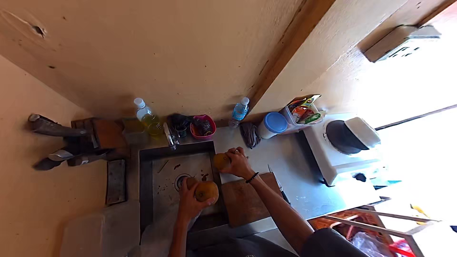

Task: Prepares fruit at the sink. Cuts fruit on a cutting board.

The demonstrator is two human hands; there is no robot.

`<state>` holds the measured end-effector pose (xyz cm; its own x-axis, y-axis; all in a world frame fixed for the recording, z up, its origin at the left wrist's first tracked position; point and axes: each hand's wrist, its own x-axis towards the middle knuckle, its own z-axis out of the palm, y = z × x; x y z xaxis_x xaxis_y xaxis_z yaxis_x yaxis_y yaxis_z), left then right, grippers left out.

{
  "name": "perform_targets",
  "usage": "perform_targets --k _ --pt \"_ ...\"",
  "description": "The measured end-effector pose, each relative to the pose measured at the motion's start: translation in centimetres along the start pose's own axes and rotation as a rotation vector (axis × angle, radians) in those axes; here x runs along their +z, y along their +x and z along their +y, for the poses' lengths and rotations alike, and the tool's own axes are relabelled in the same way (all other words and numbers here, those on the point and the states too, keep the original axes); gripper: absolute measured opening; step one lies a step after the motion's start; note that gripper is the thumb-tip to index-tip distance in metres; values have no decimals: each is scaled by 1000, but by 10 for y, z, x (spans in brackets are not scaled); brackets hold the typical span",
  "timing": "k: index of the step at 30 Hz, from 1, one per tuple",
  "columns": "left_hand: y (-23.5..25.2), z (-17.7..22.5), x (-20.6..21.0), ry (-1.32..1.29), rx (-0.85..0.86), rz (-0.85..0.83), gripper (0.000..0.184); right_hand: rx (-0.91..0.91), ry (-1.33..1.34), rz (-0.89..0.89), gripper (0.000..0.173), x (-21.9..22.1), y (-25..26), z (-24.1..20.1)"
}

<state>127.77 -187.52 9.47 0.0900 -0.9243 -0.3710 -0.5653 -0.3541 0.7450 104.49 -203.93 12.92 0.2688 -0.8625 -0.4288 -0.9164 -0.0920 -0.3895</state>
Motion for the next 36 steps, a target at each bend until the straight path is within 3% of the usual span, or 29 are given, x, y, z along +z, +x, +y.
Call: perform_targets --k 4,7,9,13,18,21,23,25,28,30,32,33,34,36 --pt "23 -38 14 369 -125 -152 103 -345 -204 -232 92 22 26 -57" --pt "36 -62 45 607 -151 -335 107 -551 -413 -343 86 78 70 -84" --pt "41 -70 67 709 -175 -441 98 -560 -475 -437 70 118 95 -84" --pt "45 -70 92 733 -301 -520 71 -388 -493 -557 36 169 114 -62" --pt "46 -68 110 712 -344 -502 66 -385 -565 -638 37 195 107 -39" --pt "46 -75 111 672 -333 -470 64 -416 -586 -699 36 188 100 -46" --pt "39 -71 93 626 -338 -372 70 -376 -423 -585 40 150 89 -67" --pt "27 -55 57 516 -340 -223 78 -255 -97 -353 41 92 76 -95" --pt "2 -32 -16 203 -294 -49 61 -85 433 -35 48 45 81 -135" --pt "-10 -24 -56 -78 -279 21 51 -204 617 -80 66 46 96 -147" --pt "-19 -21 -81 -354 -244 103 44 -415 631 -308 89 51 106 -147" --pt "-23 -22 -91 -457 -220 141 43 -475 645 -365 90 55 108 -143" --pt "-25 -22 -99 -535 -204 173 43 -485 713 -373 81 58 108 -139" --pt "-28 -23 -109 -634 -190 236 42 -265 994 -367 43 65 100 -140"
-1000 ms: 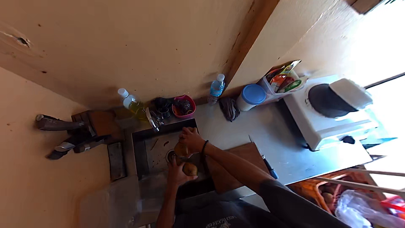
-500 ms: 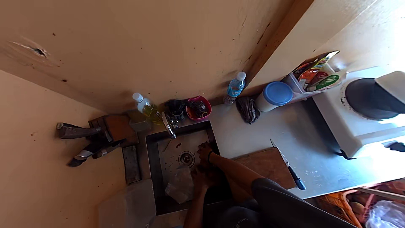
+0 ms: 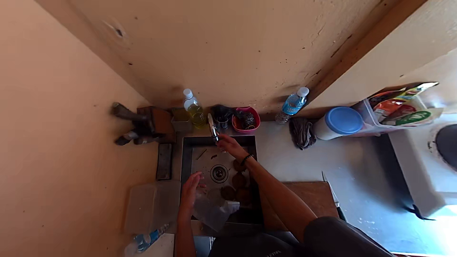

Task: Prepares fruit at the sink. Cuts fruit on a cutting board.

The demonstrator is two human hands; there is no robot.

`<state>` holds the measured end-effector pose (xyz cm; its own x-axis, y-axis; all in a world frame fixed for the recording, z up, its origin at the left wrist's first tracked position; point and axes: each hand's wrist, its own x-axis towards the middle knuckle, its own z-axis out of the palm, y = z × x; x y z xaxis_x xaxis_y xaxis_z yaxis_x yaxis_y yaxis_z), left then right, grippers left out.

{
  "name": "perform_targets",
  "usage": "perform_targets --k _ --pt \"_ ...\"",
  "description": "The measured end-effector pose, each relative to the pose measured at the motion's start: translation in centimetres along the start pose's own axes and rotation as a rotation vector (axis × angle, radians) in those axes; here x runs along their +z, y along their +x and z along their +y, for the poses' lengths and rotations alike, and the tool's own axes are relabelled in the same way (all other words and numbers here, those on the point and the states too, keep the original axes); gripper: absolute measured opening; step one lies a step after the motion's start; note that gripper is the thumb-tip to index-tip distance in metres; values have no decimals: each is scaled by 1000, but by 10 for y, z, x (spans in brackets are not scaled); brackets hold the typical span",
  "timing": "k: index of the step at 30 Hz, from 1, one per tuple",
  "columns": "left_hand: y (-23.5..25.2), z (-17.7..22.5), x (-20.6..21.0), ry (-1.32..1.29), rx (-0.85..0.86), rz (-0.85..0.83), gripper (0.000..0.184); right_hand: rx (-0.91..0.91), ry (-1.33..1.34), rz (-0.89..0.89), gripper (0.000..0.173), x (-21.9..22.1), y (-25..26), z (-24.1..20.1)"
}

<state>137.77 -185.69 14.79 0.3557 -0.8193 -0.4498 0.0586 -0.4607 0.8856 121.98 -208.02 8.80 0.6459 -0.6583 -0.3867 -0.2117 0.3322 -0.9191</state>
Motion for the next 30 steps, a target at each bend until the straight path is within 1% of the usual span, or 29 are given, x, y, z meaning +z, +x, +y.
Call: perform_targets --k 1,2,3,5,7,8,10,11,12,14,15,17,19,20,21,22,24,25,27,28,30 --pt "-1 0 -2 -31 5 23 42 112 155 42 36 8 -1 1" --pt "-3 -1 -3 -50 3 39 42 210 303 63 36 16 -2 1" --pt "-5 -2 -2 -61 -1 48 42 264 433 72 33 24 -1 2" --pt "-10 -2 1 -78 -7 65 41 255 561 85 26 37 7 6" --pt "-16 -1 2 -106 -17 65 41 169 545 127 31 45 17 14" --pt "-20 -1 3 -129 -29 61 42 143 538 192 37 49 20 17" --pt "-26 0 3 -171 -50 56 43 135 579 265 44 53 19 14" --pt "-29 0 2 -190 -54 49 44 138 624 267 45 54 17 10" --pt "-31 1 2 -208 -60 43 44 135 667 250 42 53 15 9" --pt "-35 1 2 -230 -74 37 45 120 726 147 25 50 15 11" --pt "-36 1 2 -236 -83 34 45 130 728 124 26 48 18 13" --pt "-35 -3 4 -252 -85 34 46 137 702 190 35 51 23 14" --pt "-29 -6 7 -270 -95 40 46 125 715 244 35 55 24 10" --pt "-22 -7 10 -285 -101 37 45 127 708 240 34 54 24 9" --pt "-13 -9 14 -306 -109 24 45 120 669 209 32 53 23 8" --pt "-2 -11 19 -336 -120 10 44 104 597 138 30 49 21 8" --pt "23 -13 30 -394 -148 19 43 71 350 -16 27 39 19 9" --pt "34 -12 35 -404 -158 37 41 62 197 -34 30 37 18 8" --pt "49 -4 42 -388 -185 61 38 88 -54 40 43 35 12 1" --pt "54 2 46 -369 -193 50 37 125 -146 58 46 31 9 -3" --pt "70 2 56 -334 -166 -8 34 206 -259 36 43 18 6 -2"
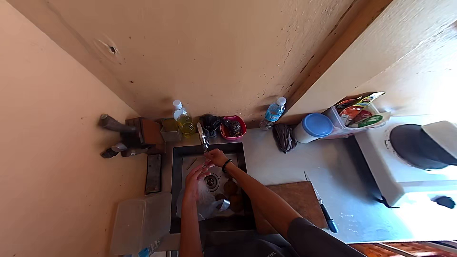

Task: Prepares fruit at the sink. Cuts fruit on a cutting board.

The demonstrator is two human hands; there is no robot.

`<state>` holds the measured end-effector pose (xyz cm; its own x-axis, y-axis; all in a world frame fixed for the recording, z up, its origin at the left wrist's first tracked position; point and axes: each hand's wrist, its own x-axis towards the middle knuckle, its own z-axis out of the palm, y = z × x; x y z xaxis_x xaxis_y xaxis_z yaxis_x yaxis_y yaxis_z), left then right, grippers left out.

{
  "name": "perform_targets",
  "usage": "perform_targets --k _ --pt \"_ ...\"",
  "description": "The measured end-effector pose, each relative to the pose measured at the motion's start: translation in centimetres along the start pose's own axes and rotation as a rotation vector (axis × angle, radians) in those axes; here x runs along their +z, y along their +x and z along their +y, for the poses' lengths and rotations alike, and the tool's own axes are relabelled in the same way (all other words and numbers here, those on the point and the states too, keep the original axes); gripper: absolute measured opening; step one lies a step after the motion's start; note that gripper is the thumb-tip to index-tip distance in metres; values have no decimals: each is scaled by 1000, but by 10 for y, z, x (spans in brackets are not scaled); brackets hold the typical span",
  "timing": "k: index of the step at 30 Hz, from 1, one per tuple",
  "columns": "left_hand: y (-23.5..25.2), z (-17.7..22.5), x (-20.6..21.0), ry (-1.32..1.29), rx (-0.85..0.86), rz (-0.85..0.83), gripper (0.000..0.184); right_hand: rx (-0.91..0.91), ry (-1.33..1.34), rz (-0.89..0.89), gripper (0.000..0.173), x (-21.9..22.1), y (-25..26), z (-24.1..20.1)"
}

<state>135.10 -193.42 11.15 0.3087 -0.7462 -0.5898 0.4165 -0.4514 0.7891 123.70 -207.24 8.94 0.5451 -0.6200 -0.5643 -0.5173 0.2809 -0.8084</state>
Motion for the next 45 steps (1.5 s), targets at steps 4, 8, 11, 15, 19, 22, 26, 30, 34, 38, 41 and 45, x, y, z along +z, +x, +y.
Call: perform_targets --k 4,8,11,15,19,22,26,30,34,38,41,45 --pt "27 3 24 -56 58 -70 30 -17 -324 -26 39 -22 -2 21" --pt "44 16 42 -45 30 -67 30 -32 -320 31 36 -38 -11 33" --pt "48 25 50 -138 -79 -34 38 -50 -310 14 36 -42 -15 35" --pt "62 15 57 -181 -149 -39 49 -53 -348 44 34 -42 -18 34" --pt "58 11 62 -8 -122 -84 32 164 -499 20 37 -48 -28 22" --pt "49 6 56 75 -97 -47 30 140 -574 18 37 -50 -33 12" --pt "51 -9 42 108 -16 83 27 -187 -428 -53 31 -40 -14 5" --pt "45 -4 36 146 80 178 21 -346 -410 -101 29 -36 -4 -26" --pt "27 10 29 141 141 148 24 -453 -108 -84 34 -39 -7 -44" --pt "13 9 11 24 176 111 26 -396 462 -79 52 -39 8 -12" --pt "0 5 -6 -90 200 66 31 -237 391 215 41 -27 -13 12" --pt "-13 -8 -19 -94 269 60 31 71 -632 6 47 6 -61 42"
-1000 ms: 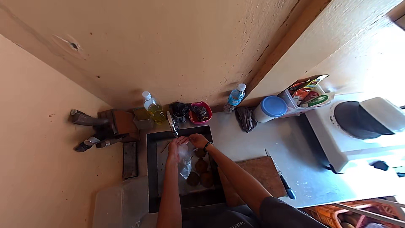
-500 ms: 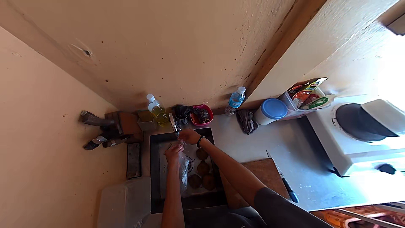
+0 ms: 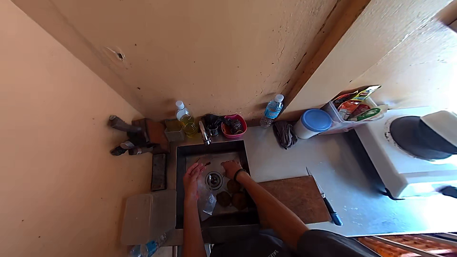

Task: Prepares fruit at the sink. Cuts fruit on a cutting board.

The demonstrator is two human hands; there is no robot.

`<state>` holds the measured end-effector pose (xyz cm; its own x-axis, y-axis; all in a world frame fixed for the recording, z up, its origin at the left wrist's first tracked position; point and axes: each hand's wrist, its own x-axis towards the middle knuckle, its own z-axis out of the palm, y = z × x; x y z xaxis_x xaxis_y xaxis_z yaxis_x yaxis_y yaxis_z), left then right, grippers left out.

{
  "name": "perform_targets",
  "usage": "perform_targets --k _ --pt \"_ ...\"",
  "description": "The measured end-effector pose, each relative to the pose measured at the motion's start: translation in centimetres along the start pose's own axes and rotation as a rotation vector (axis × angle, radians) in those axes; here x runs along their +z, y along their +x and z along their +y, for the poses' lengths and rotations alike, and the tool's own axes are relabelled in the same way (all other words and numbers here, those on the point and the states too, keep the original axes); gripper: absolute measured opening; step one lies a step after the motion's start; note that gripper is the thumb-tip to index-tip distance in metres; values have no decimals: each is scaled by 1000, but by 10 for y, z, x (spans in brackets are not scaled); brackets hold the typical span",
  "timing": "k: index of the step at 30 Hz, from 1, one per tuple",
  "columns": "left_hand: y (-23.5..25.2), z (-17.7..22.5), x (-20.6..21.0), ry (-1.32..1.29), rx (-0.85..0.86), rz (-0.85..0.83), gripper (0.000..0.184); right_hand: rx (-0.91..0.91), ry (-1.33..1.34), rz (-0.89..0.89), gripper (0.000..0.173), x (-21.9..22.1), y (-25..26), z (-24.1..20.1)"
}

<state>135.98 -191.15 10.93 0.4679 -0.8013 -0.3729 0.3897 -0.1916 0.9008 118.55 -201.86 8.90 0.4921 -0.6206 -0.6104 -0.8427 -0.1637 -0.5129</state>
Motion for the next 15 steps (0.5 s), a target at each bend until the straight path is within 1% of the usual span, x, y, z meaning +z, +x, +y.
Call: perform_targets --k 1,3,4,5,6,8,10,11,12,13,14,15 --pt "-5 0 0 4 10 2 31 -90 34 42 44 12 -12 0" --pt "-12 -3 1 16 45 -9 30 -327 302 208 40 36 -33 -4" --pt "-16 -6 2 37 73 -13 29 -426 453 252 40 48 -42 -7" --pt "-19 -10 4 67 109 -22 28 -491 559 248 40 56 -51 -11" --pt "-20 -12 8 96 156 -25 26 -526 605 222 41 59 -58 -12" --pt "-21 -16 16 148 258 -41 22 -532 636 126 38 58 -67 -6" --pt "-21 -15 20 237 358 -87 22 -551 656 66 31 57 -72 5" --pt "-20 -10 18 337 382 -113 26 -557 659 58 29 55 -74 11" --pt "-17 -3 12 492 378 -115 32 -546 653 62 29 53 -76 17" --pt "-11 3 3 722 349 -85 40 -507 642 81 29 50 -78 24" --pt "-4 6 -5 992 286 -33 48 -444 643 108 29 48 -82 30" --pt "1 6 -10 1205 188 -7 60 -372 665 138 29 48 -85 37"
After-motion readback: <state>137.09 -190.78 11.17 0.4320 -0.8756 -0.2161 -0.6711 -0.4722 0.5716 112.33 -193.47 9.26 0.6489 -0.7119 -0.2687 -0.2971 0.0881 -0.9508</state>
